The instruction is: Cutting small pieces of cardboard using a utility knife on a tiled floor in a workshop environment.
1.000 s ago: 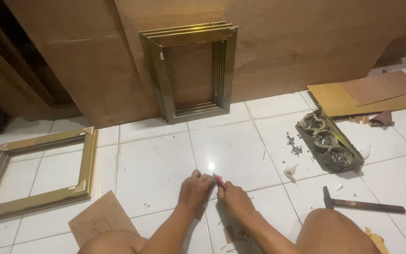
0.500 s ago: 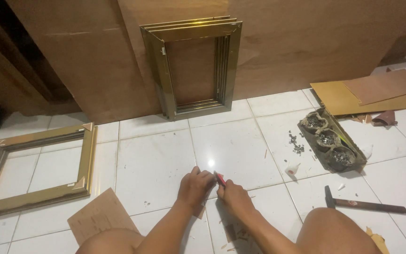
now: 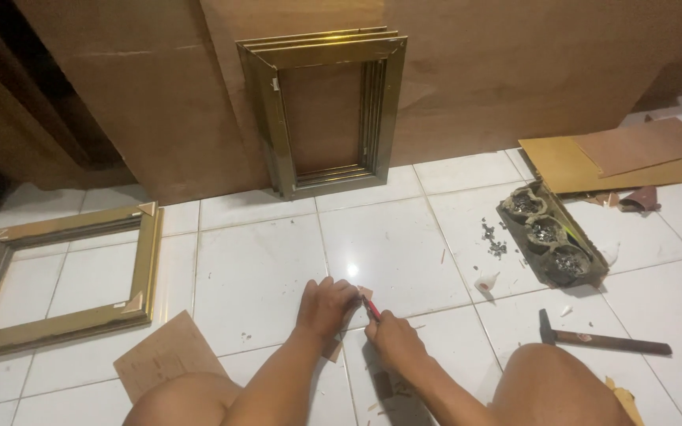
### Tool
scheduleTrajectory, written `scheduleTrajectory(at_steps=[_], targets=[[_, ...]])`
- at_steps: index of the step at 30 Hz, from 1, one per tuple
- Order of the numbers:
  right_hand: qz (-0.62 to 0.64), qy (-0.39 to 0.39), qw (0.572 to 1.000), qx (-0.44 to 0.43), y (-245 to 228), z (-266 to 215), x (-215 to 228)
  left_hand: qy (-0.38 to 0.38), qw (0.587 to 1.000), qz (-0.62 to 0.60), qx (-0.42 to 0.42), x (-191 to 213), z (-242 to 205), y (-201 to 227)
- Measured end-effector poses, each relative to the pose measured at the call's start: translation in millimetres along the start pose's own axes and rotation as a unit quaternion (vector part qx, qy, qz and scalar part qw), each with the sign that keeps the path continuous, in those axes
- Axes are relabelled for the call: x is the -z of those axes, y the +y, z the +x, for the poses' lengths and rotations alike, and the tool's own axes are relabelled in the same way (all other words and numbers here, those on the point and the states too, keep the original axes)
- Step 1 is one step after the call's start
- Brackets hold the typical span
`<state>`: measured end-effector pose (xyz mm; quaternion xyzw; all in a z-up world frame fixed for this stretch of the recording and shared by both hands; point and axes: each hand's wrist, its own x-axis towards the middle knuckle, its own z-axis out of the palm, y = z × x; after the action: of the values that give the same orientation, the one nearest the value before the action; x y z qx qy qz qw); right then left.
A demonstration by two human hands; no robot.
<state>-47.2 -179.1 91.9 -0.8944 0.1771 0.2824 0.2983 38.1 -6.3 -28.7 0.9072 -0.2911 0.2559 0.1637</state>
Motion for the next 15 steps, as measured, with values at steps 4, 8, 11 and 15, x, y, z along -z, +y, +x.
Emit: scheduleTrajectory(at_steps=[4, 8, 11, 15], targets=[[-0.018, -0.006, 1.0, -0.013, 15, -18, -2, -0.025, 0.999, -0.02, 0.017, -8, -1, -3], [-0.013, 0.007, 1.0, 0.002, 34, -26, 4, -0.028, 1.0, -0.009, 0.002, -4, 10, 0], [0.066, 0.049, 0.997, 0.017, 23, -40, 21, -0.061, 0.996, -0.059, 0.004, 0, 9, 0], [0.12, 0.141, 0.979, 0.085, 22, -30, 27, -0.143, 0.911, -0.273, 0.273, 55, 20, 35]])
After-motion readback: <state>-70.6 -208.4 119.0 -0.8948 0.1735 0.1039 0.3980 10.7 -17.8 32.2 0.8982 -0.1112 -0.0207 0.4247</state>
